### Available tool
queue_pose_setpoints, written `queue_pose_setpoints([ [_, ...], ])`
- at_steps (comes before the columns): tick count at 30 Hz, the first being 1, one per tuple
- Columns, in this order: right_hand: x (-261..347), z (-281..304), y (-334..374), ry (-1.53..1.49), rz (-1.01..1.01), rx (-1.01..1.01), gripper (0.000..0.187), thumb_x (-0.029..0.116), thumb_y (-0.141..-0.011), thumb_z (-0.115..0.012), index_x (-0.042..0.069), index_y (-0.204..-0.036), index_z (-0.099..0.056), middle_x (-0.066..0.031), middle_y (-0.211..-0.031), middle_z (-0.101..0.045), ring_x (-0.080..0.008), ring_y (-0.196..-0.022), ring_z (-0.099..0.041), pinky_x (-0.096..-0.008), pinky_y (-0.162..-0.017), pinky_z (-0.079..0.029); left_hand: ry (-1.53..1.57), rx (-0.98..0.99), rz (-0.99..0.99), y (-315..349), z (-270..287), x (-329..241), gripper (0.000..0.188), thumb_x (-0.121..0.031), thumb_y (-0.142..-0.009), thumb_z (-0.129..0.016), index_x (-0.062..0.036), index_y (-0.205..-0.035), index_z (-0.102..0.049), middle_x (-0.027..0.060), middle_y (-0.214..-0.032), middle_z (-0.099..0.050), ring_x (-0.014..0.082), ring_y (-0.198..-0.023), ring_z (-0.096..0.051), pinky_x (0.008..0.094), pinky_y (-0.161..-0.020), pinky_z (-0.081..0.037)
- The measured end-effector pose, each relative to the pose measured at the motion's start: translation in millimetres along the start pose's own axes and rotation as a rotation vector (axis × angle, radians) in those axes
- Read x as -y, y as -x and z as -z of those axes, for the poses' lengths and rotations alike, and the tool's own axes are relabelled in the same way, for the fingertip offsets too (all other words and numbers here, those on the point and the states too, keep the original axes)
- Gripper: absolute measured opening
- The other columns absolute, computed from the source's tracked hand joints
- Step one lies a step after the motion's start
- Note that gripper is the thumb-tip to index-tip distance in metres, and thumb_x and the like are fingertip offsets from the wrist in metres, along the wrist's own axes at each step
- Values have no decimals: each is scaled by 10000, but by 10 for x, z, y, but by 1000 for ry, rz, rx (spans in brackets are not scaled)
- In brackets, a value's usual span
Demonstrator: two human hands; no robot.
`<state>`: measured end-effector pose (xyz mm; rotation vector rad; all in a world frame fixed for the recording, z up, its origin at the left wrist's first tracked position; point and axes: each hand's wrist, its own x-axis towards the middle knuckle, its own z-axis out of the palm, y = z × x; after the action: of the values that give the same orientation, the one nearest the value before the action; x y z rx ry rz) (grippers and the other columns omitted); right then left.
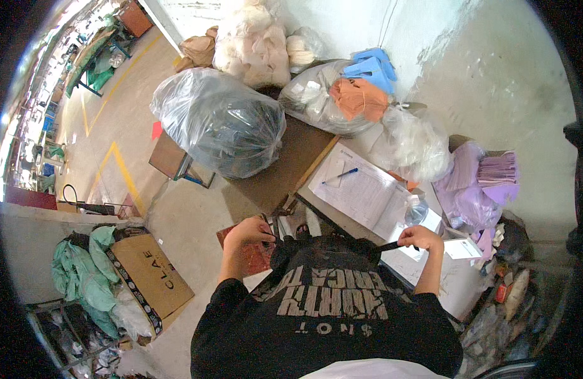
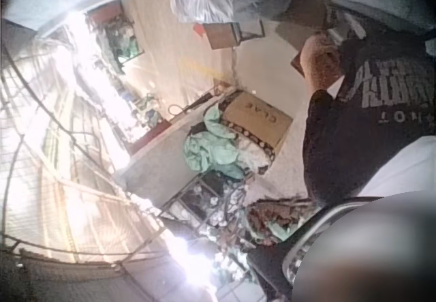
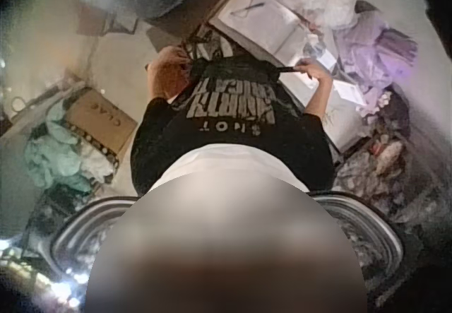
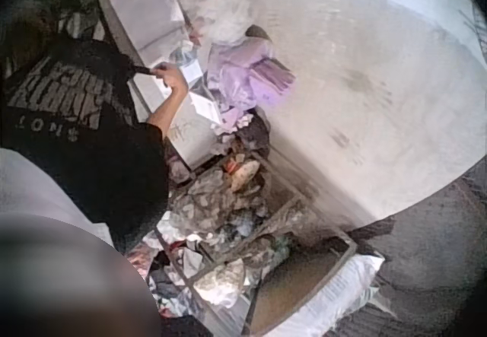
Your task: The person sits at a table in a warehouse and inspects several plastic bags containing gloves. They open a bag of white gloves, check the contents, and then examine an orange glove-shaped paper cutout. The person writes on a document with a pen while handling the items.
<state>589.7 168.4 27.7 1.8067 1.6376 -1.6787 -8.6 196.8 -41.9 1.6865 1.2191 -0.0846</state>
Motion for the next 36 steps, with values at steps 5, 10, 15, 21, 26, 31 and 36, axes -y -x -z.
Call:
queue_pose_setpoints([
  [5,-486,-8,214,-131,-89,-29,281,289,-842,-821,33,-944,-767,-22,-808,-719,-120,-752,-625,-307,-711,-500,-3,-52,73,-10,177,180,354,-351,-746,-855,-63,-943,-792,136,-909,-769,333,-867,-723,427,-775,-556],
  [10,-1022,64,554,-223,-123,-190,150,120,-853,-796,10,-940,-745,-26,-828,-714,-122,-775,-628,-291,-716,-499,12,-211,227,98,324,12,324,-277,-726,-870,-49,-936,-776,159,-904,-762,312,-838,-733,411,-765,-561],
  [15,-1345,297,660,-263,-40,-449,142,105,-833,-780,23,-942,-739,-42,-817,-703,-136,-760,-628,-305,-711,-498,0,-423,302,248,445,-276,223,-152,-790,-824,-48,-977,-763,130,-891,-765,275,-815,-722,390,-782,-562],
  [21,-1101,419,347,-222,54,-654,108,46,-890,-685,19,-990,-715,-79,-825,-685,-165,-753,-630,-330,-713,-495,-69,-754,158,184,621,-606,253,26,-851,-670,-63,-1079,-734,170,-955,-713,325,-883,-706,410,-799,-552],
  [26,-465,355,-105,-179,167,-870,144,-3,-943,-589,20,-1048,-685,-104,-913,-700,-159,-845,-660,-337,-784,-523,-249,-978,-10,-252,1012,-986,280,36,-898,-607,-66,-1139,-708,173,-1030,-689,341,-940,-689,414,-850,-547],
  [31,234,153,-584,-539,356,-744,160,35,-977,-581,22,-1114,-664,-136,-1016,-716,-235,-897,-689,-346,-819,-542,-151,-874,-225,-1149,1543,-1326,260,-26,-918,-611,-48,-1166,-688,175,-1059,-679,365,-999,-662,429,-914,-526],
  [36,576,-214,-804,-327,202,-721,224,142,-975,-632,29,-1166,-663,-177,-1167,-665,-286,-943,-704,-388,-827,-560,-426,-848,-373,-2387,2135,-1580,561,-112,-881,-676,-61,-1411,-499,199,-1311,-572,411,-1236,-532,487,-1050,-449],
])
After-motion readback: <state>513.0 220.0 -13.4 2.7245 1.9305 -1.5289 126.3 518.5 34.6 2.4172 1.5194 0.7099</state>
